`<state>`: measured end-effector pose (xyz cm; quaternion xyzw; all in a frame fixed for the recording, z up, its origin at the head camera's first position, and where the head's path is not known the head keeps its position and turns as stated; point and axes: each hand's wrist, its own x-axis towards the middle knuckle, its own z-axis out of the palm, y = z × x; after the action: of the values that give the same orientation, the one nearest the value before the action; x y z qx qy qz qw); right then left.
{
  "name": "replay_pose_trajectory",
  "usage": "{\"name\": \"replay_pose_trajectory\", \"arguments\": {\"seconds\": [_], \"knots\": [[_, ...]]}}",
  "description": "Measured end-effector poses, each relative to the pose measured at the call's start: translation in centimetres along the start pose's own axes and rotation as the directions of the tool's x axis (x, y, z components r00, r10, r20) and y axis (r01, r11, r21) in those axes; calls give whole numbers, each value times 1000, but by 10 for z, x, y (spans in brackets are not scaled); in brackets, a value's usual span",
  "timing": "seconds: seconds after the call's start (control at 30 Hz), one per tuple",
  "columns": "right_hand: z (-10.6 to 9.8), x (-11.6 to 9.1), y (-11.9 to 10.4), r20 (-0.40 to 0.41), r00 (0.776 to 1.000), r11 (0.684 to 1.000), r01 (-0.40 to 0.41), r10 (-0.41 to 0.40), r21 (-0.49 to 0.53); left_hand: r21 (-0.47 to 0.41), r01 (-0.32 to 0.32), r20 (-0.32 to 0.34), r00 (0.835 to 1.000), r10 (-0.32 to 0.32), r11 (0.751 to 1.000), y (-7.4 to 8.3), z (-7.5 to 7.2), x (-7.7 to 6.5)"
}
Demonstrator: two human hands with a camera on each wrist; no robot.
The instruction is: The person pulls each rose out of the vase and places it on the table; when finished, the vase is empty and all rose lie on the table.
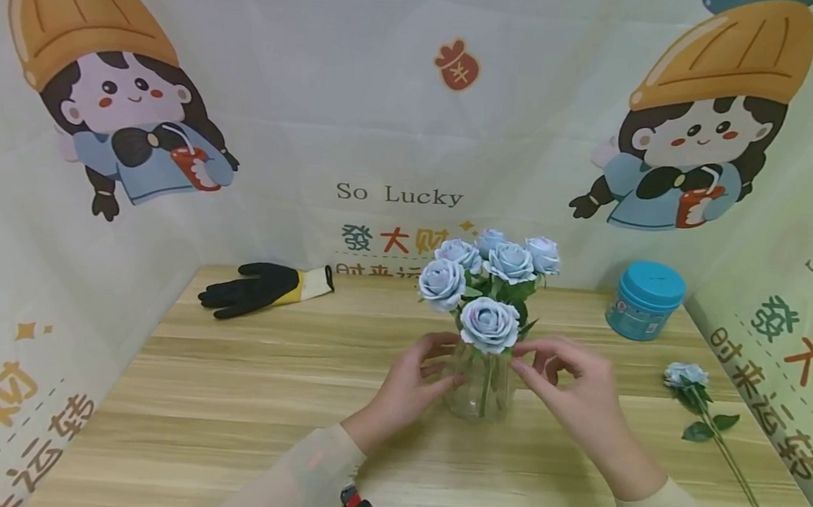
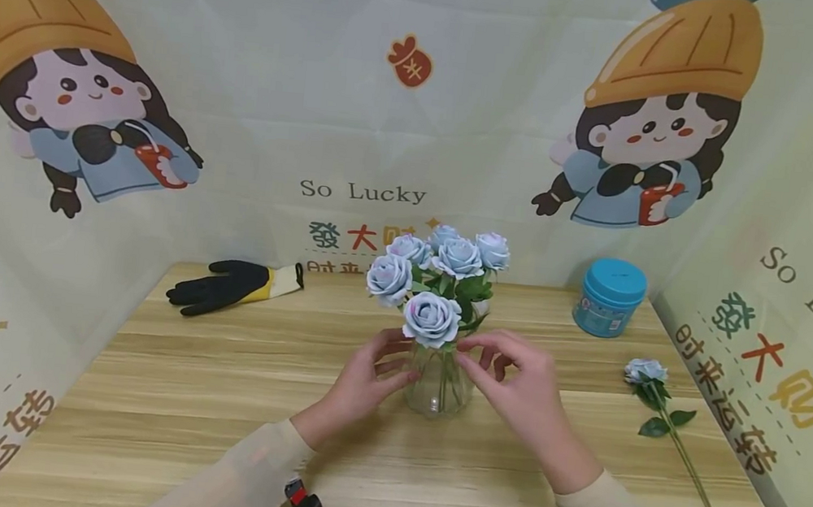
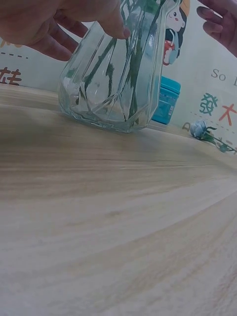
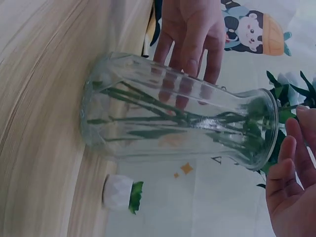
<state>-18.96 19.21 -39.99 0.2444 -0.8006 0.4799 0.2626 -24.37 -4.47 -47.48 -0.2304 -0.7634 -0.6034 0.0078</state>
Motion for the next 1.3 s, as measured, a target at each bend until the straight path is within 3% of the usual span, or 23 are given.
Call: {"name": "replay_pose_trajectory", "arguments": {"seconds": [0.27, 0.57, 1.1, 1.3], "knots": [[16, 7, -1, -61, 998, 999, -10, 8, -39, 3, 1, 3, 1000, -1, 1000, 1, 0, 1], [25, 12, 0, -105, 993, 999, -52, 50, -16, 8, -20, 0, 1000, 20, 1000, 2, 1, 2], [32, 16, 6, -110, 993, 991, 30, -44, -132, 5, -11, -14, 1000, 11, 1000, 0, 2, 1], [36, 17, 6, -130, 988, 989, 70, -87, -131, 1, -5, -15, 1000, 5, 1000, 1, 3, 0]]}}
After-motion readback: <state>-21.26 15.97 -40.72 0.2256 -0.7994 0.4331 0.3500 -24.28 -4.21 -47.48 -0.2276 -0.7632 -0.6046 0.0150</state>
